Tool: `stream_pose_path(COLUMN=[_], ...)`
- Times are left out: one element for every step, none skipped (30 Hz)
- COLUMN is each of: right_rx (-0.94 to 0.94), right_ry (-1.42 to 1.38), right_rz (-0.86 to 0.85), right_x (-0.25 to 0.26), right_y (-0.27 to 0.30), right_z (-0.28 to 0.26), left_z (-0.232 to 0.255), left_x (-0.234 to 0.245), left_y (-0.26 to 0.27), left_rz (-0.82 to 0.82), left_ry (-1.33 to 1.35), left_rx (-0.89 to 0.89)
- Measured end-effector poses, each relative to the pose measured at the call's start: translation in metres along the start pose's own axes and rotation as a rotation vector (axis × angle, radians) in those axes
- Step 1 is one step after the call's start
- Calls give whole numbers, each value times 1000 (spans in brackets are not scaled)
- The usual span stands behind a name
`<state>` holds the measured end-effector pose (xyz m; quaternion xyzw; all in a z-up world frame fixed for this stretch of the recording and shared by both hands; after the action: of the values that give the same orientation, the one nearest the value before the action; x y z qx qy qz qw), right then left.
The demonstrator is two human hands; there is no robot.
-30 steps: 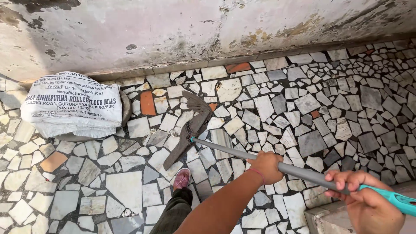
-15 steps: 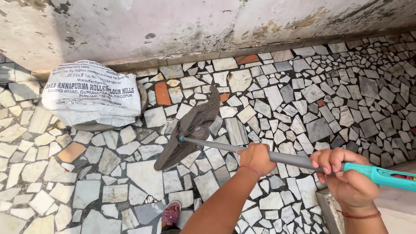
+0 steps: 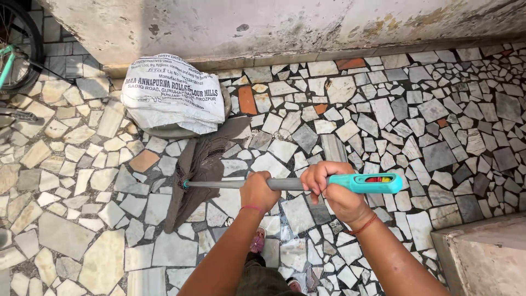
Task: The recorder uses a mop to clean the tiled floor of a narrow outdoor or semi-outdoor walkway and then moves into a bedroom to mop under a bed.
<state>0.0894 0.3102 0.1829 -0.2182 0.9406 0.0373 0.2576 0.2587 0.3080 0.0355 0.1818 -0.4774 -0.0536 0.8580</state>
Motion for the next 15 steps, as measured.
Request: stream_pose_path(right_rx=[5,-1,-9,-7,1,9,-8,7,32,24,46,67,64,77,95], right_ry=[0,-8,-17,-16,-19,-22,-28,-40,-48,-50,-46,-41,-40,-33,-24], right_rz=[-3,11,29,30,53,76,88,109,133,148,181,213,226,258,284], right_x=[-5,-7,-10,-12,-12,-10,-10,-8,-5,-1,4,8,13,18,24], right_y=[10,21,34,45,61,77,99,122,142,165,188,211,233,254,273], right_z=[6,12,18,18,19,21,22,22,21,20,15,9,2,-6,-15], left_z=[-7,-13,-18,-21,-21,-20,-20,-17,-12,-4,9,22,34,46,60], left_x=[-4,-10,-17,-22,-33,-45,-59,-75,-91,-99,-109,-117,-128,-139,-147], left_y=[5,10,17,20,26,32,45,57,66,80,95,111,126,142,154], left_rz=[5,3,-4,-4,-35,-67,-86,-122,-155,-172,-213,-253,-266,-295,-315], left_ry=[-1,-4,-6,-6,-35,-64,-62,-85,-110,-109,-131,-153,-153,-140,-128], left_rx=[-2,-19,-36,-38,-88,-139,-130,-171,-222,-222,-264,-306,-310,-336,-364])
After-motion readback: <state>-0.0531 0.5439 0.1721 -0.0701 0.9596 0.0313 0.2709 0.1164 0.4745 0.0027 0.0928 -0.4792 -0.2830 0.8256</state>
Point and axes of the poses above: each hand's wrist, its own y-axis away from the middle knuckle, its own x-axis out of the back of the hand, z = x × y, the point moved 6 cm from there along -y, towards the middle knuckle, and after that the axes turned 13 degrees about -y, right-handed, at the moved point
